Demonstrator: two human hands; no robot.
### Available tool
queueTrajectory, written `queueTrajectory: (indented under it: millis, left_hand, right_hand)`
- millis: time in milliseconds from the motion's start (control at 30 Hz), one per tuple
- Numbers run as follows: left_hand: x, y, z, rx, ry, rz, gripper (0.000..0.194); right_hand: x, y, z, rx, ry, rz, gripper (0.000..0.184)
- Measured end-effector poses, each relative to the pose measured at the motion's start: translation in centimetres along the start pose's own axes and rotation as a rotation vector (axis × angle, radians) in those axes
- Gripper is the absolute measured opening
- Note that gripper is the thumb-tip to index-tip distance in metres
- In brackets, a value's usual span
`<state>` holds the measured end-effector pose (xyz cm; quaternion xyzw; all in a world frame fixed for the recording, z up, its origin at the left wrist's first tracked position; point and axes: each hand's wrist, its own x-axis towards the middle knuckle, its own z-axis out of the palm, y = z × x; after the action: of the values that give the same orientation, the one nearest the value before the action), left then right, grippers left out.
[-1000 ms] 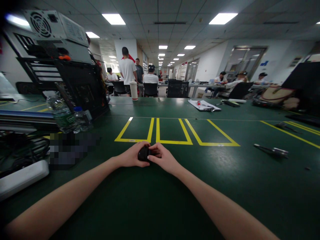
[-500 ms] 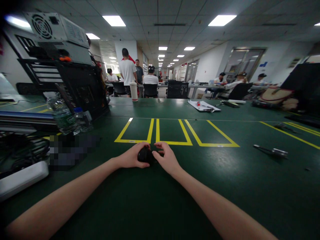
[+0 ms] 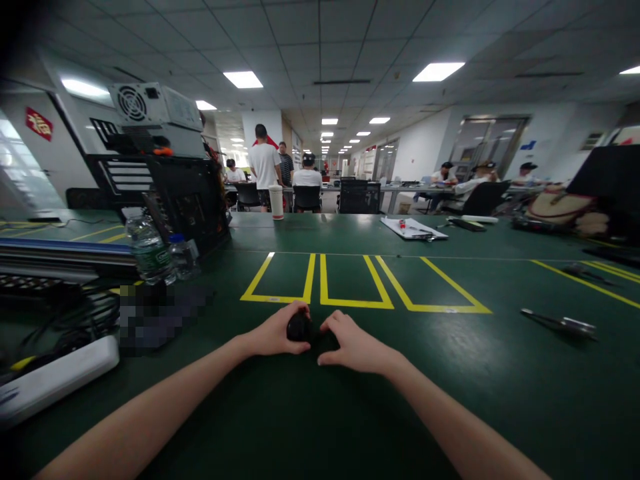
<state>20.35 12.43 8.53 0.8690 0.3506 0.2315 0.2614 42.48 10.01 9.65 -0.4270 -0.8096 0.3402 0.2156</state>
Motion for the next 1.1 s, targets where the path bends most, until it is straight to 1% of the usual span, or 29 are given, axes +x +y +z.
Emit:
queueTrajectory:
  millis: [67,133,200,233,267,333,400,467,533,600,633,700,733,767,800,833,900,933,1000,1033,1100]
  left_hand:
    - [-0.4,0.5,0.0,-0.004,-0.009,-0.006,0.059]
    - [-1.3,1.3,-0.2,0.022,-0.025,0.014,0.059]
    - [-2.6,2.2,-0.5,0.051,-0.06,0.039,0.06]
    - [-3.5,2.7,-0.7,0.067,-0.074,0.045,0.062]
    - [-4.5,3.2,-1.0,0.088,-0.085,0.047,0.064]
    - [-6.9,3.9,-1.5,0.136,-0.068,0.022,0.068]
    - [-9.7,4.4,-2.1,0.158,-0.029,-0.051,0.067]
    - [-12.6,4.8,-2.8,0.14,0.015,-0.129,0.063]
    - [-15.3,5.2,-3.4,0.134,0.082,-0.206,0.054]
    - [-17.8,5.3,-4.1,0.144,0.152,-0.288,0.044]
    - [-19.0,5.3,-4.3,0.153,0.181,-0.328,0.04]
    - [-21.1,4.9,-4.7,0.175,0.247,-0.388,0.036]
    - [-22.2,4.6,-4.8,0.191,0.284,-0.405,0.035]
    - [-23.1,4.2,-4.9,0.211,0.327,-0.417,0.033]
    - [-24.1,3.7,-5.1,0.234,0.359,-0.428,0.032]
    - [-24.9,3.2,-5.2,0.255,0.376,-0.436,0.03]
    - [-26.4,2.2,-5.6,0.283,0.37,-0.447,0.03]
    - [-27.0,1.7,-5.8,0.303,0.377,-0.456,0.03]
    - [-27.9,1.0,-6.4,0.366,0.421,-0.481,0.03]
    - [-28.2,0.8,-6.8,0.405,0.45,-0.493,0.03]
    - [-28.7,0.3,-7.4,0.469,0.487,-0.515,0.032]
  right_hand:
    - [-0.1,-0.7,0.4,-0.055,0.018,-0.011,0.039]
    - [-0.1,-1.7,0.9,-0.063,0.016,-0.005,0.034]
    - [-0.3,-3.1,1.9,0.027,-0.006,0.018,0.034]
    - [-0.5,-3.9,2.6,0.131,-0.038,0.033,0.036]
    - [-0.6,-4.7,3.5,0.255,-0.079,0.041,0.041]
    - [-0.8,-6.4,5.9,0.483,-0.083,0.084,0.051]
    - [-0.7,-8.1,8.8,0.677,-0.124,0.147,0.057]
    - [-0.4,-9.7,11.8,0.735,-0.088,0.14,0.061]
    - [0.4,-11.3,14.6,0.774,-0.05,0.131,0.05]
    - [1.4,-13.0,16.9,0.864,-0.061,0.149,0.036]
    - [1.9,-13.8,17.9,0.917,-0.088,0.157,0.03]
    - [3.1,-15.2,19.5,0.937,-0.11,0.161,0.027]
    - [3.7,-15.9,20.1,0.907,-0.125,0.179,0.027]
    - [4.4,-16.4,20.5,0.852,-0.161,0.189,0.03]
    - [5.1,-16.9,20.8,0.776,-0.209,0.186,0.034]
    - [6.0,-17.2,20.9,0.688,-0.271,0.155,0.037]
    - [7.9,-17.7,20.6,0.433,-0.401,-0.019,0.049]
    - [9.0,-17.8,20.4,0.296,-0.42,-0.114,0.052]
    - [11.3,-17.9,19.8,0.034,-0.25,-0.299,0.048]
    - [12.5,-17.8,19.6,-0.083,-0.154,-0.369,0.043]
    - [15.0,-17.8,19.6,-0.271,-0.026,-0.401,0.036]
